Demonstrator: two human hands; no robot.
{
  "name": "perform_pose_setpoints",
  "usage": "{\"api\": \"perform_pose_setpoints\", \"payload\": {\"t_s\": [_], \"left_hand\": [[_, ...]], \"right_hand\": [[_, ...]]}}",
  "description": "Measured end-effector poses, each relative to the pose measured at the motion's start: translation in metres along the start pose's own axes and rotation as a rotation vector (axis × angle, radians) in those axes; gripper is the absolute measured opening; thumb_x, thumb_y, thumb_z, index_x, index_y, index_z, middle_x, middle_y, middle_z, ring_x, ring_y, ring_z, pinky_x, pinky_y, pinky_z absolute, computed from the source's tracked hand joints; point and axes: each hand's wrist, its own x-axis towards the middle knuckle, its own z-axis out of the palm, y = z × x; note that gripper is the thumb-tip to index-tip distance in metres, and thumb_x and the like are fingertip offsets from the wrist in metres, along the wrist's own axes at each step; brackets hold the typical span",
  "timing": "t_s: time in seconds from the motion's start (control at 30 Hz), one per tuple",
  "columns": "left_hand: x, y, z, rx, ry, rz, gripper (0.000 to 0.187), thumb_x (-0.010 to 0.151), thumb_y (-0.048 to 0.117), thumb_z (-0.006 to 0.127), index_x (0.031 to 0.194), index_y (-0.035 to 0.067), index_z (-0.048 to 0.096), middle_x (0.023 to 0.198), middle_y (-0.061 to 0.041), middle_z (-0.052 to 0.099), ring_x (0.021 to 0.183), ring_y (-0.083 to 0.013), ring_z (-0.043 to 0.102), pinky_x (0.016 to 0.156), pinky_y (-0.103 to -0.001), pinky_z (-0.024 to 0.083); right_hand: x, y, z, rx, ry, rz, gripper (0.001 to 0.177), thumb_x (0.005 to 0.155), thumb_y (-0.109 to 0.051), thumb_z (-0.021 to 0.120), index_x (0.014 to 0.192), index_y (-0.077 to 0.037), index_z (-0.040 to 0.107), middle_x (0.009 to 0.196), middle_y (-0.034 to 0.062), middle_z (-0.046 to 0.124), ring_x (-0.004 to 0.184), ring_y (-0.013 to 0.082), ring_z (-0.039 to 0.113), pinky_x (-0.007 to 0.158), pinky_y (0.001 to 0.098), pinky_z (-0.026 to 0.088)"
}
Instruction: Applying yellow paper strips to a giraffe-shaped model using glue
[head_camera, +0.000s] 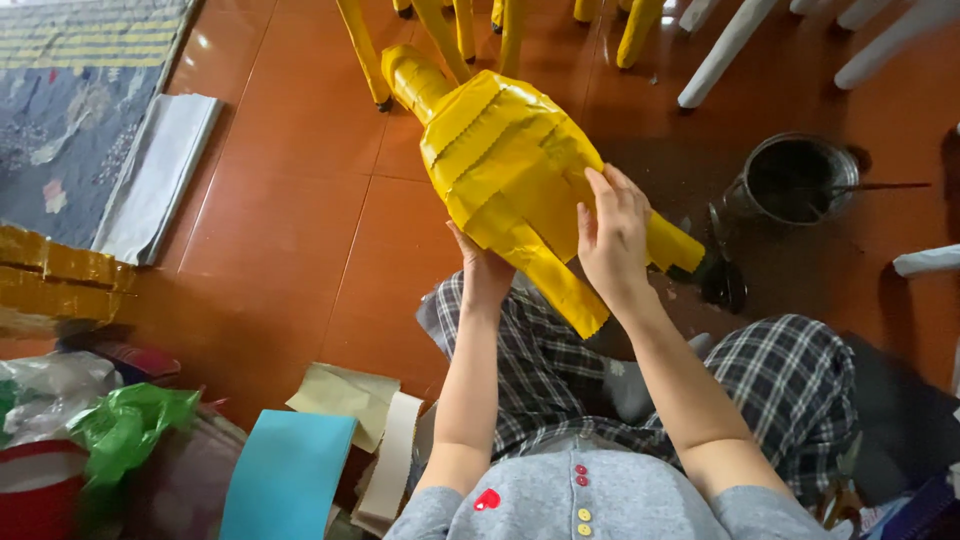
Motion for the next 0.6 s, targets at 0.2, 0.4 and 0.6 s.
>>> {"api": "perform_pose_setpoints", "payload": {"t_s": [0.2, 0.4, 0.6], "left_hand": [[0.003, -0.012, 0.004, 0.032, 0.021, 0.004, 0.070, 0.098, 0.060, 0.040, 0.156, 0.034, 0.010, 0.156, -0.020, 0.023, 0.135, -0.0498, 0.035, 0.101, -0.073, 0.029], [0.000, -0.014, 0.001, 0.060, 0.028, 0.008, 0.070, 0.098, 0.059, 0.041, 0.155, 0.033, 0.011, 0.155, -0.019, 0.024, 0.135, -0.0492, 0.036, 0.101, -0.072, 0.029], [0.002, -0.014, -0.002, 0.083, 0.032, 0.002, 0.069, 0.098, 0.058, 0.041, 0.155, 0.033, 0.012, 0.154, -0.019, 0.025, 0.134, -0.0486, 0.036, 0.101, -0.071, 0.030]], "right_hand": [[0.003, -0.012, 0.018, 0.367, 0.177, -0.219, 0.030, 0.096, 0.005, 0.051, 0.123, -0.002, 0.063, 0.127, 0.0188, 0.054, 0.123, 0.0380, 0.051, 0.104, 0.0461, 0.040], [-0.003, 0.010, 0.034, 0.395, 0.243, -0.288, 0.030, 0.092, 0.011, 0.052, 0.111, -0.001, 0.071, 0.114, 0.0160, 0.061, 0.110, 0.0357, 0.059, 0.099, 0.0467, 0.047], [-0.003, 0.007, 0.033, 0.119, 0.077, -0.481, 0.041, 0.090, 0.005, 0.050, 0.121, -0.013, 0.070, 0.139, 0.0084, 0.056, 0.134, 0.0276, 0.046, 0.114, 0.0424, 0.027]]}}
